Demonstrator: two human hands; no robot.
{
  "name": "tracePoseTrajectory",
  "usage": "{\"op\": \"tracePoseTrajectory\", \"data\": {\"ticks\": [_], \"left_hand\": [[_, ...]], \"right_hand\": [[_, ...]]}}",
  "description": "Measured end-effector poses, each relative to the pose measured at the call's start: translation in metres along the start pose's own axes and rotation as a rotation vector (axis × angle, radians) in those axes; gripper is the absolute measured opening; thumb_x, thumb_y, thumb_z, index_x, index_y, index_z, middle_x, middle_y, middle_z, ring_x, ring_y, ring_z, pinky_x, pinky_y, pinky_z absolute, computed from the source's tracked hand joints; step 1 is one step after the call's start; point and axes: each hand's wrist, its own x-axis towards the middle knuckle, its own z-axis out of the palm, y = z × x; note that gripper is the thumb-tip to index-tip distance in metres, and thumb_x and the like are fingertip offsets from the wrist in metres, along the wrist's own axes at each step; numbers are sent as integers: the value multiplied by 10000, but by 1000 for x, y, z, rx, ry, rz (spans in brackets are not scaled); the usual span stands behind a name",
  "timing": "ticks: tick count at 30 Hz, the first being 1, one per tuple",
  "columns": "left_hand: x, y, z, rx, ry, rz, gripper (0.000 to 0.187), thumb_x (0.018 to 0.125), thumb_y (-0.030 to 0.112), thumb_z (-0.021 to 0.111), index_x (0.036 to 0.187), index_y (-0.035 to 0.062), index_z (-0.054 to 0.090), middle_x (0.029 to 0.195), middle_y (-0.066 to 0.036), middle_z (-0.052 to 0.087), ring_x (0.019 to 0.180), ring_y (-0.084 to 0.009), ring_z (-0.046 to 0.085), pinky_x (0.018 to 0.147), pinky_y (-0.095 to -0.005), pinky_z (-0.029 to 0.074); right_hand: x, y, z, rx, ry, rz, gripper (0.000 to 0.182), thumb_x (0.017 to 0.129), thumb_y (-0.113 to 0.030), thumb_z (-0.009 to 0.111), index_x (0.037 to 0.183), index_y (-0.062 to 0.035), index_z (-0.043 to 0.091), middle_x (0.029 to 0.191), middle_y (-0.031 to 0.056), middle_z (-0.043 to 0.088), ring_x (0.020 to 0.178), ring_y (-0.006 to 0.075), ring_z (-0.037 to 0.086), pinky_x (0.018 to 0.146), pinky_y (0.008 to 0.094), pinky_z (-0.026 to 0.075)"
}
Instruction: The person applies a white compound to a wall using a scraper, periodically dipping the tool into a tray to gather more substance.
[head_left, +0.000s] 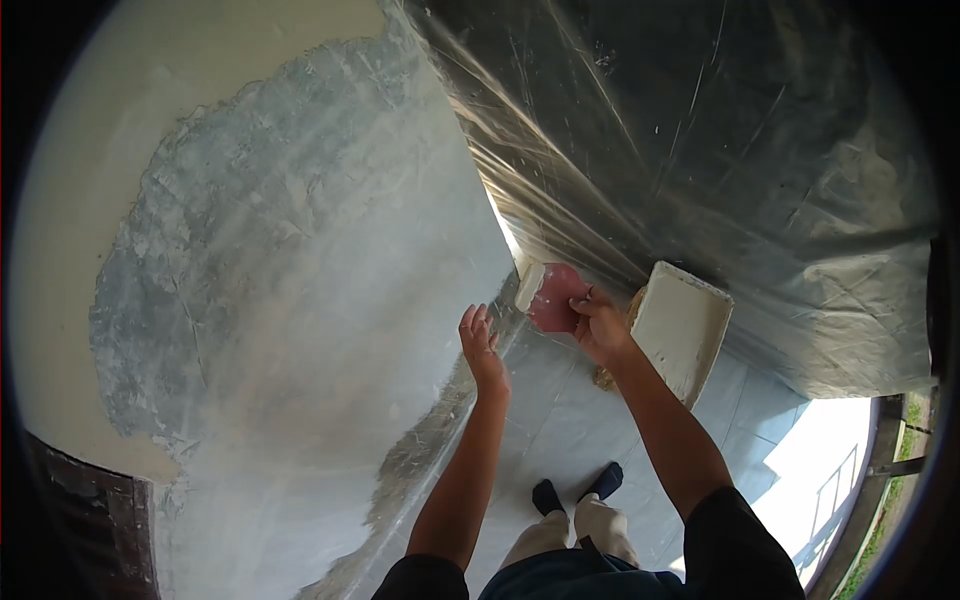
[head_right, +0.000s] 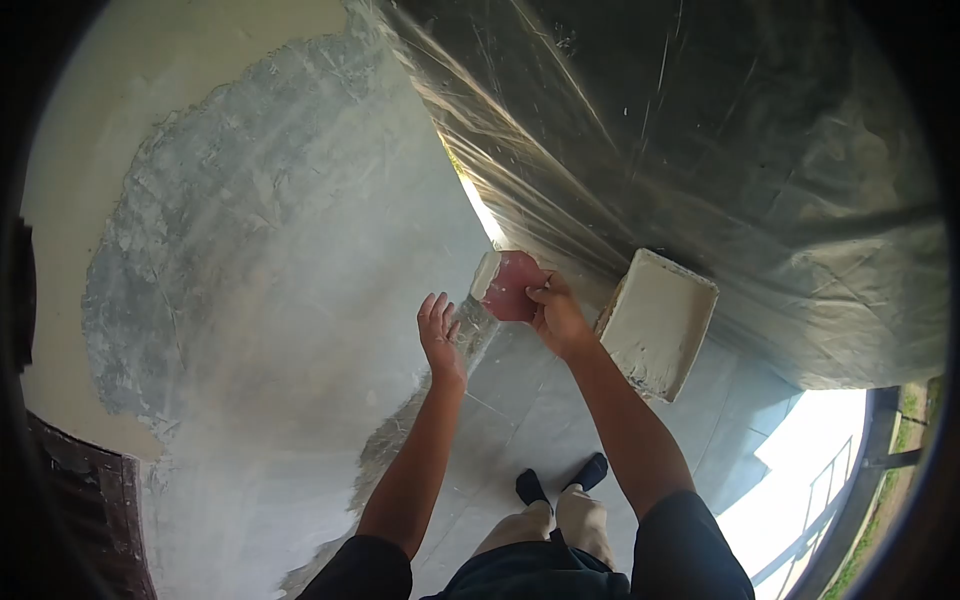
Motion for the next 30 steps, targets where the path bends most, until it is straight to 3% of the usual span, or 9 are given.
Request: {"op": "tracePoseTrajectory", "data": {"ticks": [1,2,4,10,13,28,30], "left_hand": [[1,13,-8,34,-25,79,564,1001,398,450,1460,89,344,1510,-138,403,1382,-320,388,1111,-495,286],[-2,27,-14,4,-6,100,501,989,289,429,1448,99,367,1478,-134,441,1353,-308,412,1089,-463,297],[-3,47,-31,1,6,139,499,990,290,428,1447,101,368,1477,-136,441,1354,-311,409,1090,-465,294],[-8,93,-91,-23,59,251,507,981,314,444,1439,109,377,1473,-122,448,1339,-299,410,1092,-459,286],[-14,119,-121,4,94,295,542,988,403,454,1434,104,378,1489,-129,426,1357,-319,406,1092,-488,301],[-64,220,-248,168,445,545,474,1019,318,414,1434,92,382,1464,-129,451,1344,-283,412,1097,-450,291],[-71,228,-264,163,483,610,449,1009,224,453,1429,78,387,1456,-131,459,1341,-279,415,1094,-437,307]], "right_hand": [[-2,4,16,-20,-3,2,311,960,-3,434,1269,22,459,1254,175,560,1148,277,594,998,439,504],[-3,9,29,-25,-26,-2,311,960,-3,434,1269,22,459,1254,175,560,1148,277,594,998,439,504],[-4,20,55,29,-146,24,313,966,-1,425,1276,13,468,1256,150,574,1144,257,599,992,418,509],[-17,49,127,13,-211,56,304,978,-4,422,1272,5,498,1248,137,593,1148,244,605,994,404,511],[-25,62,161,-33,-257,75,317,980,-38,448,1289,-12,506,1269,104,603,1155,221,607,1004,393,499],[-44,122,306,-20,-611,267,325,973,0,438,1295,26,474,1239,138,582,1142,248,609,1004,393,522],[-47,131,320,-14,-635,287,319,973,1,442,1289,28,480,1232,135,585,1138,247,610,1003,394,523]]}}
